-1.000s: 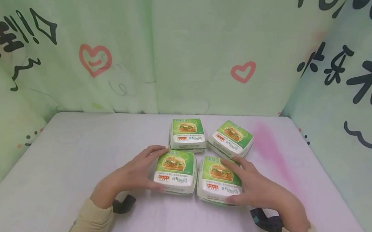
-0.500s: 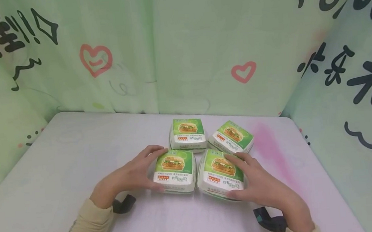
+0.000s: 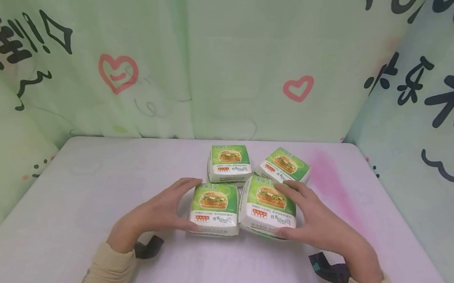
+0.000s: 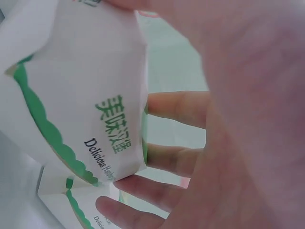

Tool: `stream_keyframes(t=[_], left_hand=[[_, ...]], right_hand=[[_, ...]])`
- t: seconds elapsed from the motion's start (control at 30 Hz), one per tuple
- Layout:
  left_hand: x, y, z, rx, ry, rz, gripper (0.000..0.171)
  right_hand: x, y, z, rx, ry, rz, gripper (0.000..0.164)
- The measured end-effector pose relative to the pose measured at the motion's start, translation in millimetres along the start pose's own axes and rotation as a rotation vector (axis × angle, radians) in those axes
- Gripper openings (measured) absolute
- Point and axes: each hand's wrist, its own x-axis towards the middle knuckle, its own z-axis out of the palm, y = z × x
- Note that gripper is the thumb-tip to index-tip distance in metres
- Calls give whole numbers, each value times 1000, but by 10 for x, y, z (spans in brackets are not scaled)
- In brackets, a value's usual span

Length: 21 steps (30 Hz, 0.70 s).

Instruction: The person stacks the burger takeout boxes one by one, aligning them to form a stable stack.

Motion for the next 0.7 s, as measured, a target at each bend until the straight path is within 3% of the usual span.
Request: stream_keyframes(t=[0.4,0.7], left_hand=[[-12,8,-29,-17,-2,2,108],[-39,22,-51,-42,-9,5,105]], right_hand=[[-16,-33,-66,-35,59,-27,94],[42,-151,-105,-28,48,-14,94]])
